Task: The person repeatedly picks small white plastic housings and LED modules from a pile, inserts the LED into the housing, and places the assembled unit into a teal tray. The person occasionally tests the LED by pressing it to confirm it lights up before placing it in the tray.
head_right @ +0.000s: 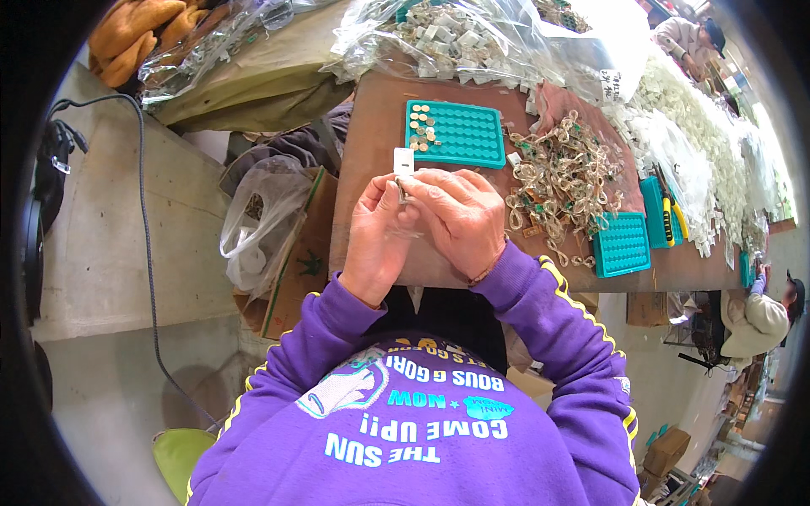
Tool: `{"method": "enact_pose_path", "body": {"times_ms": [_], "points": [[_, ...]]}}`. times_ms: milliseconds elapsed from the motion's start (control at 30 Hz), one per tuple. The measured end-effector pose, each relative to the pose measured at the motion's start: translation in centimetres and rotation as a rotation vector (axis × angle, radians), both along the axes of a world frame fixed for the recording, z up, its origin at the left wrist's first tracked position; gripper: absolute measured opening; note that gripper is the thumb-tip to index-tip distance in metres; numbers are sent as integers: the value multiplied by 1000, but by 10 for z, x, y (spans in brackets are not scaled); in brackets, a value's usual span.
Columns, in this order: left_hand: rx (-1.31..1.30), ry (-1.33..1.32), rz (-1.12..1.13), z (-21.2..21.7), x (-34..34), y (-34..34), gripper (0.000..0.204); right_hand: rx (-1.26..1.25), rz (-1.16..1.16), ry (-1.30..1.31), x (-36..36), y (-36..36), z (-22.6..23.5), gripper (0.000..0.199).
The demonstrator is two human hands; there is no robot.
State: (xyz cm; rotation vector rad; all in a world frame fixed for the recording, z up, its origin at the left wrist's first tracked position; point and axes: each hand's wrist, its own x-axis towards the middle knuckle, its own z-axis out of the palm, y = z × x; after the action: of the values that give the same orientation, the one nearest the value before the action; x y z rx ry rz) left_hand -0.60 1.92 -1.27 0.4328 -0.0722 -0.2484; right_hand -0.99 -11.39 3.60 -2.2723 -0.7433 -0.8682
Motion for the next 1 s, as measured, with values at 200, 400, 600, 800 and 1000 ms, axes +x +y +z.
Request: {"method": "enact_pose_path", "body": {"times_ms": [200, 400, 600, 800, 1000], "points": [[44, -6, -20, 7, -3, -1, 15, 655, 113, 569, -13, 7, 4, 21], [109, -35, -56, 15, -21, -3, 12, 1053, 219, 880, -29, 5, 16, 49], [88, -171, -329, 23, -26, 10, 19, 1098, 304, 1050, -34, -19, 39, 34], [44, 89, -330, 48, -41, 3, 24, 300, -82, 114, -41, -9, 29, 16], [-111, 68, -419, 48, -43, 9, 29, 89, 126, 30, -40, -22, 34, 30]]}}
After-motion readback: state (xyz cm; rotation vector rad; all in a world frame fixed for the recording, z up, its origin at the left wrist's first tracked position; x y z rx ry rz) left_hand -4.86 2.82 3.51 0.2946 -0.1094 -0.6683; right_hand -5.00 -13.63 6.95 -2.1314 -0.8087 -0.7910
